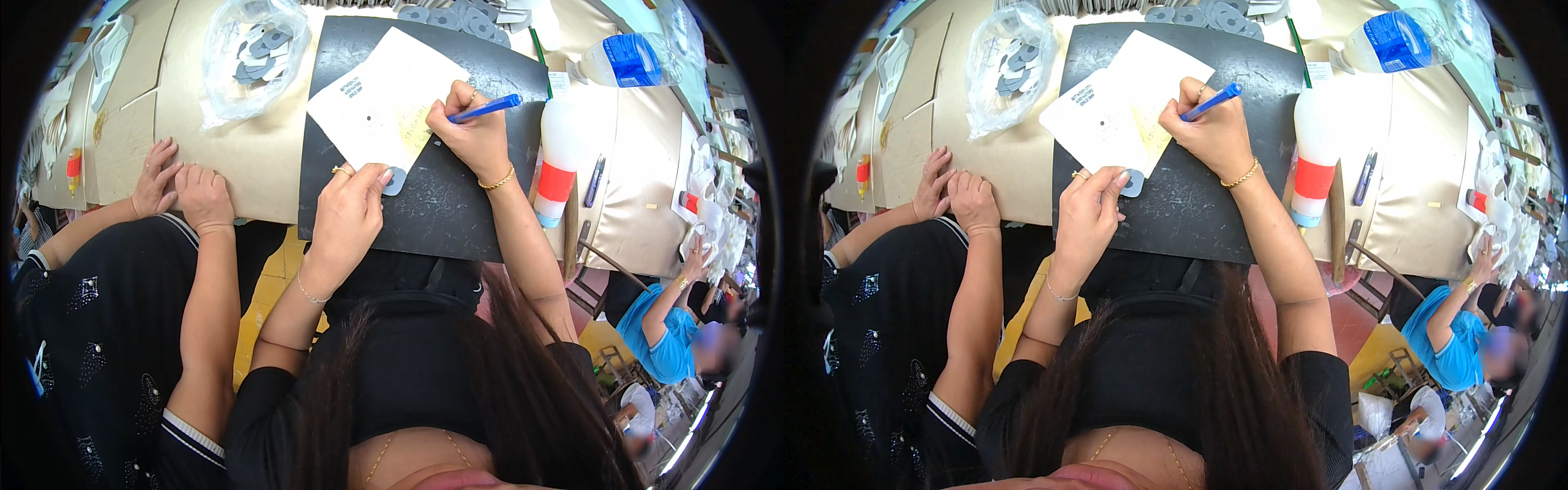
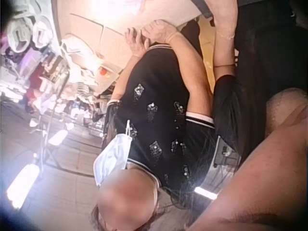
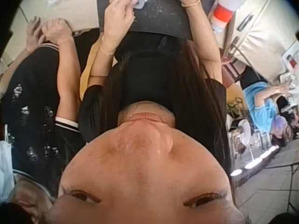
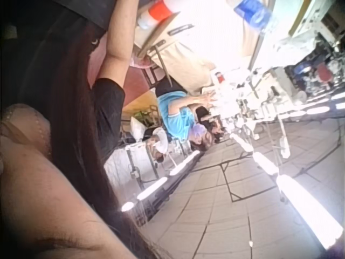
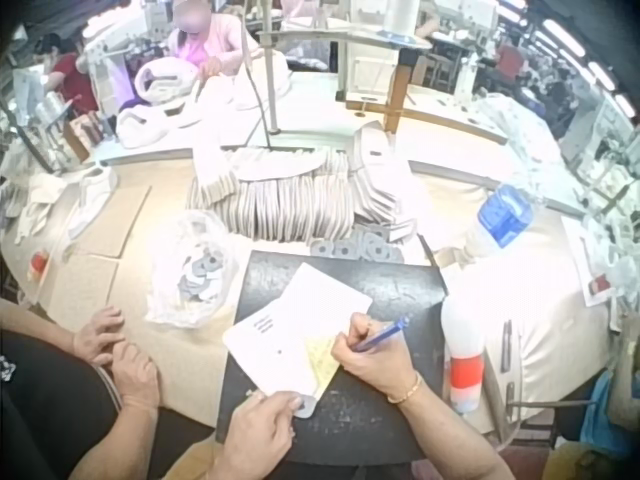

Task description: The person applies glue from a squeeze bottle onto small grey fabric pieces on a black mat. They briefly pause to write on a yellow notepad with a blue pen while another person holds a white shoe part nearby, then resume gluing the fabric pieces.

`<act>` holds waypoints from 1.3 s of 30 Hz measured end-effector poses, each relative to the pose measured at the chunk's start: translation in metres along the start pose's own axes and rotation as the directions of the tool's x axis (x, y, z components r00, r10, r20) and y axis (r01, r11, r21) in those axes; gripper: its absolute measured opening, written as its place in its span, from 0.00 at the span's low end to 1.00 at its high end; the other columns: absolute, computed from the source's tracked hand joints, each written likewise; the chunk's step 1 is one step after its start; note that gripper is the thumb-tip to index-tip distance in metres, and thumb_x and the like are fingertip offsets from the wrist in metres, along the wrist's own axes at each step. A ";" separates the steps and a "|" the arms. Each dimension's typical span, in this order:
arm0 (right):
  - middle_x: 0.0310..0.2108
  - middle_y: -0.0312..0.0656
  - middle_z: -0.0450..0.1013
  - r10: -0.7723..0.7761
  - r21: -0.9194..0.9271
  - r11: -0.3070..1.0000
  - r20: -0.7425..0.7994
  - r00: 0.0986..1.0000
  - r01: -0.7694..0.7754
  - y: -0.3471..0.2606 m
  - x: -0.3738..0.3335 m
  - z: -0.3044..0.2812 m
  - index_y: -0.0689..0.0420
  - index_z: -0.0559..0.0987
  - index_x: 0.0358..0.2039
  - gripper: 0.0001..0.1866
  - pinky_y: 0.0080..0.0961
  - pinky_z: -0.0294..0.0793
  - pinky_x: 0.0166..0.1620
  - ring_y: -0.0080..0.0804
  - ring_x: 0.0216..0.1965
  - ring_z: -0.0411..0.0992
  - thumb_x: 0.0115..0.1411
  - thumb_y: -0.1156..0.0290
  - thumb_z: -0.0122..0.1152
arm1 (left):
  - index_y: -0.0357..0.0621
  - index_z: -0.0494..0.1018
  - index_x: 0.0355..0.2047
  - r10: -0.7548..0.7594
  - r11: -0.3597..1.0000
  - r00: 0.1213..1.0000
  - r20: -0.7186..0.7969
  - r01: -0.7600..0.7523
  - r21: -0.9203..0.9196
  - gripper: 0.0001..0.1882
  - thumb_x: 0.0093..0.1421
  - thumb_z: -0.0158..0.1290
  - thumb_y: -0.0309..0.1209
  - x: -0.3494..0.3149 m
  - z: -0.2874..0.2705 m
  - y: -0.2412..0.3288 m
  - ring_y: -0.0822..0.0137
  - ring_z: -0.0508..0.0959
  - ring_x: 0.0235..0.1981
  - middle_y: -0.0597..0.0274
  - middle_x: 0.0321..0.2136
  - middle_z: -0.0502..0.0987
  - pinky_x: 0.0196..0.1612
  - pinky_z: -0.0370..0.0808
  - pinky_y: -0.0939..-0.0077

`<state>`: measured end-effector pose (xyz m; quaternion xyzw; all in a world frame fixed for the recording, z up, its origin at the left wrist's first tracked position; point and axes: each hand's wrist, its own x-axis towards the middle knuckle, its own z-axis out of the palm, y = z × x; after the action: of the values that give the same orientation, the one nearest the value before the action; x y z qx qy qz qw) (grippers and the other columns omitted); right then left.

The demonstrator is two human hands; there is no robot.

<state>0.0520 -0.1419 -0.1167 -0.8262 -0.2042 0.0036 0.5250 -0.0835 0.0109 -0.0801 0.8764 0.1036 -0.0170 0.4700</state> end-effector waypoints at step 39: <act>0.09 0.35 0.56 -0.004 0.005 1.000 -0.017 1.000 0.005 0.004 0.003 -0.004 0.59 0.62 0.13 0.16 0.21 0.55 0.17 0.17 0.13 0.54 0.46 0.74 0.62 | 0.33 0.75 0.38 -0.018 1.000 1.000 0.012 0.018 0.001 0.10 0.64 0.49 0.29 0.001 0.000 0.000 0.74 0.72 0.18 0.57 0.27 0.71 0.20 0.73 0.82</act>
<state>0.0565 -0.1454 -0.1177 -0.8244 -0.2015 -0.0043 0.5289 -0.0829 0.0112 -0.0803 0.8756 0.1087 -0.0266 0.4699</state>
